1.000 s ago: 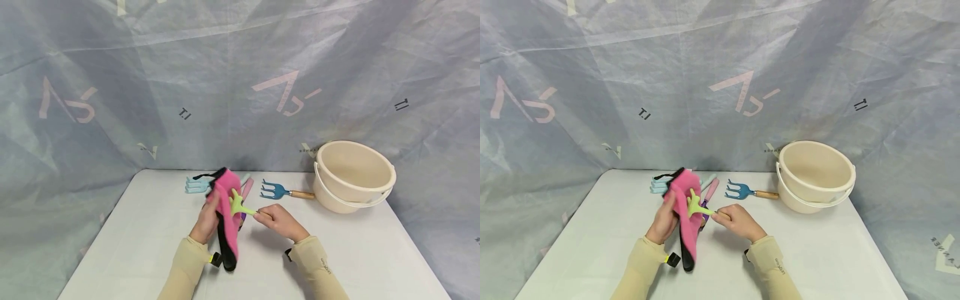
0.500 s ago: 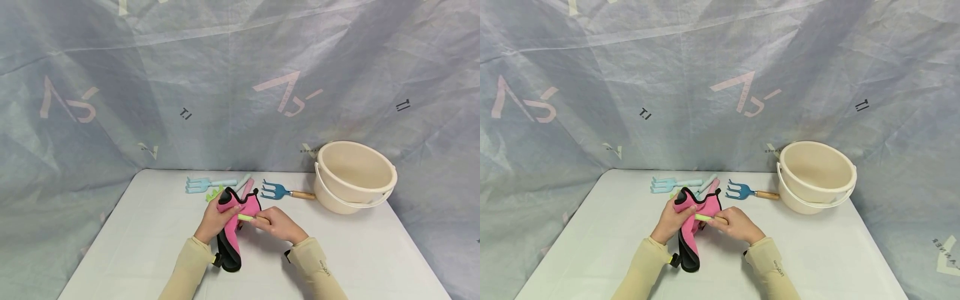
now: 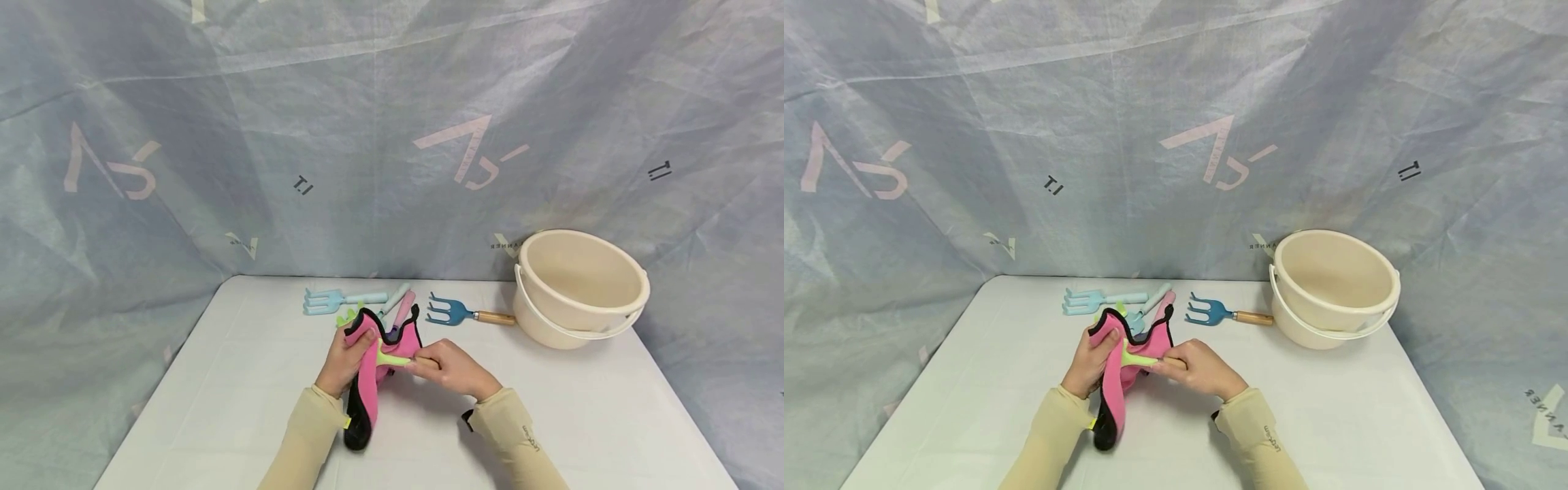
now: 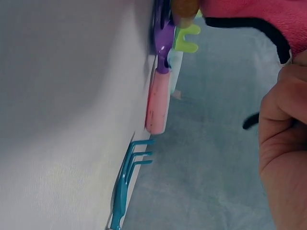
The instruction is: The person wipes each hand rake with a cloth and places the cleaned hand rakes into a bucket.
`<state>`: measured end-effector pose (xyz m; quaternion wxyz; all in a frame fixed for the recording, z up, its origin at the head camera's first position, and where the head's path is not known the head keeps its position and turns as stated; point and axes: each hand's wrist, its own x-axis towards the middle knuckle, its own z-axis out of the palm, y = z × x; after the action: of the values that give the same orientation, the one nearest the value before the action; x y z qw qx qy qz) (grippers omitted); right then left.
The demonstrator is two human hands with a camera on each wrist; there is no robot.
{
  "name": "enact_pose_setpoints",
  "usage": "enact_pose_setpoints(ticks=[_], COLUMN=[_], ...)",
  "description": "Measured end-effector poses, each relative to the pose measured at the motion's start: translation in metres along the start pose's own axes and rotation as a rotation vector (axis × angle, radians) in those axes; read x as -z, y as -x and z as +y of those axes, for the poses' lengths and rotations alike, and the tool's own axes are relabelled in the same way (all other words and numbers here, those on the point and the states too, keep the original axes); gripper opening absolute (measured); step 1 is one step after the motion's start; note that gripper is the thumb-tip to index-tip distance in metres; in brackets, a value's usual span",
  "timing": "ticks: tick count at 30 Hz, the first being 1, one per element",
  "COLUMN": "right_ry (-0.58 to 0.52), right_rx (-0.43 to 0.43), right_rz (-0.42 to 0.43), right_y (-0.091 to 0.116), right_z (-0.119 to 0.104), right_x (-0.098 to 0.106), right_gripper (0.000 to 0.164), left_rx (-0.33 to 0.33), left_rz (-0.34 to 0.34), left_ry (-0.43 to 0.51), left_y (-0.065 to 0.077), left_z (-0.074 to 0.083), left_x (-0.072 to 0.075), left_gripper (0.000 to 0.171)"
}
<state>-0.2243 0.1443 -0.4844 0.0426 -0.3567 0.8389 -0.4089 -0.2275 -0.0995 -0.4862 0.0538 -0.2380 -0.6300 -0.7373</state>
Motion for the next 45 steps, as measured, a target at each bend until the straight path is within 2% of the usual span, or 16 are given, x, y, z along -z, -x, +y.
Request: enact_pose_setpoints(ticks=[3,8,11,16,19,23,28,35,37,40,42,45], right_ry=[-0.007,-0.024,-0.034,0.004,0.044,0.03,-0.024,-0.095,-0.135,-0.234,-0.282,-0.334], right_rx=[0.005,-0.034,-0.059,-0.067,-0.056,-0.06,-0.068,-0.045,-0.031,0.005,0.016,-0.014], right_rz=[-0.004,0.001,0.004,0.013,0.032,0.045,0.027,-0.021,-0.012,0.058,0.126,0.194], right_y=[0.001,0.0,0.0,0.0,-0.001,-0.004,-0.005,-0.004,-0.002,0.001,0.004,0.005], right_z=[-0.001,-0.003,-0.003,-0.003,-0.003,-0.002,-0.003,-0.003,-0.002,0.0,0.003,0.007], right_x=[0.0,0.003,0.004,0.004,0.002,-0.003,-0.008,-0.007,-0.003,0.005,0.009,0.013], right_gripper=[0.047,0.05,0.051,0.05,0.048,0.047,0.047,0.044,0.044,0.043,0.042,0.043], left_rx=[0.053,0.225,0.279,0.274,0.238,0.172,0.095,0.122,0.101,0.027,0.012,0.099], left_rz=[0.074,0.273,0.387,0.556,0.639,0.741,0.834,0.903,0.946,1.007,0.988,0.895], left_ry=[0.083,0.156,0.198,0.326,0.418,0.455,0.422,0.226,0.189,0.224,0.296,0.338], left_y=[0.001,-0.003,-0.008,-0.008,-0.008,-0.008,-0.009,-0.012,-0.013,-0.015,-0.015,-0.012], left_z=[0.0,0.003,0.004,0.0,-0.002,-0.002,-0.001,0.003,0.006,0.01,0.012,0.016], left_x=[-0.003,-0.013,-0.019,-0.026,-0.028,-0.029,-0.026,-0.016,-0.009,0.006,0.012,0.011], left_gripper=[0.019,0.022,0.027,0.029,0.028,0.025,0.026,0.028,0.028,0.029,0.035,0.045])
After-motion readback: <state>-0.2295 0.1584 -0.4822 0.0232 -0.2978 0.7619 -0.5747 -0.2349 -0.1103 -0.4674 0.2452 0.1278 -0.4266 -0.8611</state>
